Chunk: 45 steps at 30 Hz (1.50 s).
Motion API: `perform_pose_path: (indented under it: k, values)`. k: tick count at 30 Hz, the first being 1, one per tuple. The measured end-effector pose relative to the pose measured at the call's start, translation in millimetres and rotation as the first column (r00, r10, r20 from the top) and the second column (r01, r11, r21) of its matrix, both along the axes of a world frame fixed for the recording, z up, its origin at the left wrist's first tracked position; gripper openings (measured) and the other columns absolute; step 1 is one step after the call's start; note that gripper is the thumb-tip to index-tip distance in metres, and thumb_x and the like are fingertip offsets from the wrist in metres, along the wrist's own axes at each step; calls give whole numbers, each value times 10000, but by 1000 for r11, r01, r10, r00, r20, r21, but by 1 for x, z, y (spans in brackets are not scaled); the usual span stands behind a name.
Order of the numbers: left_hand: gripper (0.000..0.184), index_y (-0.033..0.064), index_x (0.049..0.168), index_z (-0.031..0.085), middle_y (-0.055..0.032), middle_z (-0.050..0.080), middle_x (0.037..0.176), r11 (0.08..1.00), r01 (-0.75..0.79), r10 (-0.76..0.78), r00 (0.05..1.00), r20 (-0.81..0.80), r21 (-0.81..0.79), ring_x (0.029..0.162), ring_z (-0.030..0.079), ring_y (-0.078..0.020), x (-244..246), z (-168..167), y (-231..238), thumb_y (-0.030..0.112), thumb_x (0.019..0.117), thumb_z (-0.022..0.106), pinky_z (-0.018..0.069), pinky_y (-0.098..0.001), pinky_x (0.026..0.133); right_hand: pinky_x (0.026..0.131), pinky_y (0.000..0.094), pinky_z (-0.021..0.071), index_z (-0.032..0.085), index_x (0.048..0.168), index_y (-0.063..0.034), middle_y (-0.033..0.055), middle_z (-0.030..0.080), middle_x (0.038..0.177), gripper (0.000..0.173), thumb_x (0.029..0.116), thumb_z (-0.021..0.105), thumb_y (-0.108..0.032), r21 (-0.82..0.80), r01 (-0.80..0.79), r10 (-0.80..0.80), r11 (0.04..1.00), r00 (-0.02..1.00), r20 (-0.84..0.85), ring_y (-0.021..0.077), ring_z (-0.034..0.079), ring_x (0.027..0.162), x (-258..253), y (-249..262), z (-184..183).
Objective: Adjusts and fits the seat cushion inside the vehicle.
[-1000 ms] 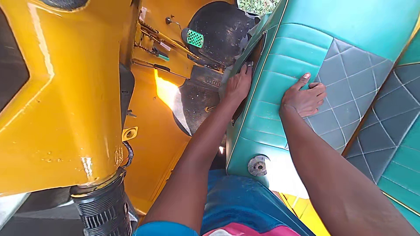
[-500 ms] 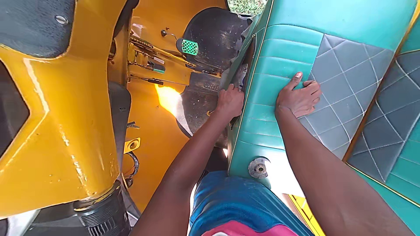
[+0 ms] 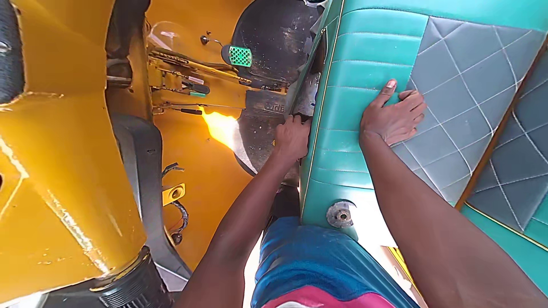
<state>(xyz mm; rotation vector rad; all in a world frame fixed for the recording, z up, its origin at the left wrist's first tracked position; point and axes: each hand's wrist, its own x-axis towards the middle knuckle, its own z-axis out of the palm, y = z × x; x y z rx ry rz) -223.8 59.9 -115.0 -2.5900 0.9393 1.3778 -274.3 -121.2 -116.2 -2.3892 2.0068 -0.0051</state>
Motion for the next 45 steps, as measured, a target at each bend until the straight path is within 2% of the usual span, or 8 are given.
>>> perform_pose_path:
  k: [5,9,15,18,21,26,33,45]
  values:
    - [844,282,1466,558,-117,540,1411,967,-169,198,970,144,-191,1289,511,-382,63,14,-19,255,674,848,546,-560,834,891,451,462,635,1154,-240,7,633,1198,542,996,362,-681,-17,-9,9,1000,1000,-1,233,597,1192,-2,0,0]
    - [822,282,1468,553,-127,545,1411,979,-85,112,984,137,-187,1330,482,-390,110,12,-51,267,699,840,517,-599,901,931,465,451,629,1167,-241,8,623,1240,554,993,352,-687,-19,-6,7,1000,1000,11,231,582,1227,0,0,0]
    - [971,229,1585,388,-102,461,1550,911,-164,260,941,219,-378,1392,474,-342,94,-7,-55,119,728,831,526,-489,1004,952,458,449,623,1178,-234,7,624,1244,545,995,368,-679,-22,1,0,1000,1000,20,223,578,1244,-1,1,0]
    - [940,116,1592,348,-141,404,1587,672,-414,546,837,33,-614,1420,450,-290,71,-5,-28,235,793,830,440,-401,1128,960,469,445,619,1174,-235,10,618,1248,546,996,364,-683,-16,1,-1,1000,1000,16,230,569,1258,-2,1,1]
    - [748,-15,1439,453,-200,531,1436,328,-629,726,645,-238,-705,1306,549,-278,22,-23,4,298,855,800,497,-390,1060,941,467,447,623,1154,-232,14,623,1217,539,996,372,-682,-38,-5,6,999,1000,27,231,581,1229,-1,1,-1]
    - [556,35,1328,549,-244,516,1419,642,-564,639,768,-43,-520,1237,591,-390,-45,-54,44,-19,793,690,554,-502,942,937,452,442,623,1143,-249,-8,617,1214,524,993,372,-684,-26,-1,1,1000,999,33,213,579,1220,0,1,1]
    - [375,92,1171,684,-210,484,1485,584,-561,690,724,-5,-587,1186,621,-344,-48,-48,61,-66,851,570,566,-470,893,919,444,448,619,1147,-238,-1,614,1204,507,1000,387,-664,-34,-10,11,999,1000,26,210,587,1203,0,-1,0]
    - [448,171,1360,624,-173,468,1509,628,-639,695,717,-50,-444,1268,567,-323,-39,-44,62,102,919,664,528,-487,970,882,428,449,635,1128,-246,-10,617,1176,504,993,402,-672,-49,-20,21,999,999,26,202,591,1181,-2,-1,-3]
